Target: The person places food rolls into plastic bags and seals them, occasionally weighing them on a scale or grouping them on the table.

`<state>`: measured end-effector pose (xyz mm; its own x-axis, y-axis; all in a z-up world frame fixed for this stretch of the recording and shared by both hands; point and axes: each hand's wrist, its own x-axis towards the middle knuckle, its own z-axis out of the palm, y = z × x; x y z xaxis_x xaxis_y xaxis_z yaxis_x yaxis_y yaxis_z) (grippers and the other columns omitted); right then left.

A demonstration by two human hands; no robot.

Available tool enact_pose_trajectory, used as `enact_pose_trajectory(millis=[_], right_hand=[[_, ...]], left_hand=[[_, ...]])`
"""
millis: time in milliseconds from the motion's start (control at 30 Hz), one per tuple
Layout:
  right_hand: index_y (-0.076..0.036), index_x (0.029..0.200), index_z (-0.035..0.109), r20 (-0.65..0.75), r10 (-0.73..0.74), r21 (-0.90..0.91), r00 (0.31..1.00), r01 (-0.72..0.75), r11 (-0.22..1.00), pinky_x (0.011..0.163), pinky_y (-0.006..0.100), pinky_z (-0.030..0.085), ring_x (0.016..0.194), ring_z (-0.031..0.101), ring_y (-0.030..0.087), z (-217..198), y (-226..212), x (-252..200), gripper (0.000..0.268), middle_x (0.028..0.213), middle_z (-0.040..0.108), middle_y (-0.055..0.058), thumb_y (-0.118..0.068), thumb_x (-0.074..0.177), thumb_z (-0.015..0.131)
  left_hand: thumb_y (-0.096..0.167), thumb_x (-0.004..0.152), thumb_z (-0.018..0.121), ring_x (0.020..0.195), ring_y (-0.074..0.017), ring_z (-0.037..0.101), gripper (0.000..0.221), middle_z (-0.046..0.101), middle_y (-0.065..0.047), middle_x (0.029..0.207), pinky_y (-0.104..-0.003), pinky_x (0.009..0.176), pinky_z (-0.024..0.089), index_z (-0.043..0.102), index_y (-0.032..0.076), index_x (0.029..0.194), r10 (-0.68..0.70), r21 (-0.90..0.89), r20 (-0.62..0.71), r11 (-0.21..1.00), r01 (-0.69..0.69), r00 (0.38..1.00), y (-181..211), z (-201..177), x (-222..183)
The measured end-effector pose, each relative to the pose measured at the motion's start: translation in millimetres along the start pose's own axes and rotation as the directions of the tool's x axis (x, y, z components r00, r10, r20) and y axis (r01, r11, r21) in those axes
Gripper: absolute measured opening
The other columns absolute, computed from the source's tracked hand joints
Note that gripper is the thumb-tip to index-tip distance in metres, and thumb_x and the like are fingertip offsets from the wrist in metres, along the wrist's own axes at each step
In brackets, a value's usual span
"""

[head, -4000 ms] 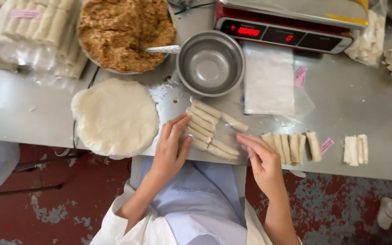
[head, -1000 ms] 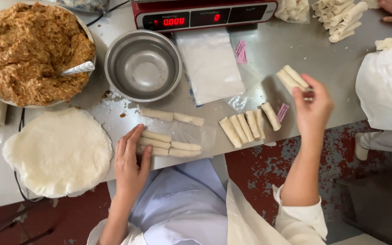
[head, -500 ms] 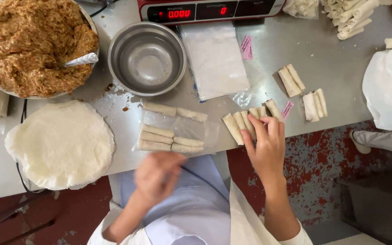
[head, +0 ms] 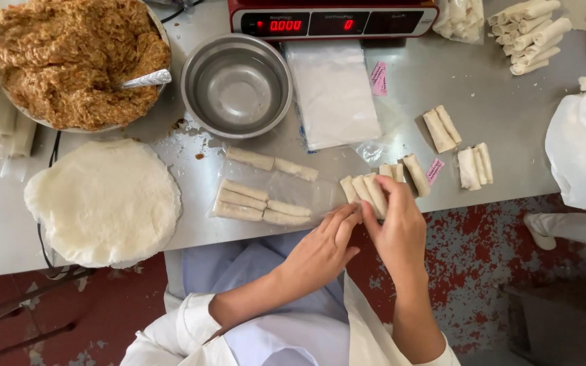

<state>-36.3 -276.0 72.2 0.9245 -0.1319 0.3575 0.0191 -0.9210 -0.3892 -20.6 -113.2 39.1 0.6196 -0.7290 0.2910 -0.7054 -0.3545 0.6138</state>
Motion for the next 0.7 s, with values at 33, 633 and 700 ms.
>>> enact_pose_trajectory(millis=[33, 633, 700], right_hand=[[-0.004, 0.131, 0.056, 0.003, -0.002, 0.001, 1.0, 0.002, 1.0, 0.079, 0.038, 0.058, 0.096, 0.07, 0.03, -2, 2, 0, 0.041, 0.105, 0.066, 0.012, -0.021, 0.096, 0.071], [0.0, 0.112, 0.056, -0.031, 0.358, 0.863, 0.933, -0.156, 0.48, 0.075, 0.027, 0.059, 0.091, 0.064, 0.015, -6, 16, -26, 0.04, 0.11, 0.065, 0.015, -0.017, 0.085, 0.081], [0.003, 0.103, 0.063, -0.036, 0.285, 0.834, 0.958, -0.128, 0.537, 0.075, 0.026, 0.059, 0.09, 0.065, 0.015, -17, 15, -25, 0.023, 0.109, 0.064, 0.015, -0.01, 0.089, 0.076]], left_hand=[[0.018, 0.099, 0.062, 0.134, -0.042, 0.052, 0.055, 0.047, -0.027, 0.142, -0.045, 0.106, 0.051, 0.039, -0.008, 0.141, -0.004, 0.0, -0.001, 1.0, 0.004, 1.0, -2, 2, 0], [0.014, 0.102, 0.065, 0.105, -0.0227, 0.067, 0.037, 0.064, -0.012, 0.109, -0.036, 0.083, 0.06, 0.059, -0.002, 0.135, -0.346, -0.888, -0.124, 0.456, 0.051, 0.93, 14, -7, 41], [0.014, 0.097, 0.071, 0.098, -0.0148, 0.066, 0.038, 0.066, -0.01, 0.101, -0.03, 0.077, 0.062, 0.063, -0.003, 0.13, -0.414, -0.936, -0.091, 0.346, 0.064, 0.906, 12, 1, 40]])
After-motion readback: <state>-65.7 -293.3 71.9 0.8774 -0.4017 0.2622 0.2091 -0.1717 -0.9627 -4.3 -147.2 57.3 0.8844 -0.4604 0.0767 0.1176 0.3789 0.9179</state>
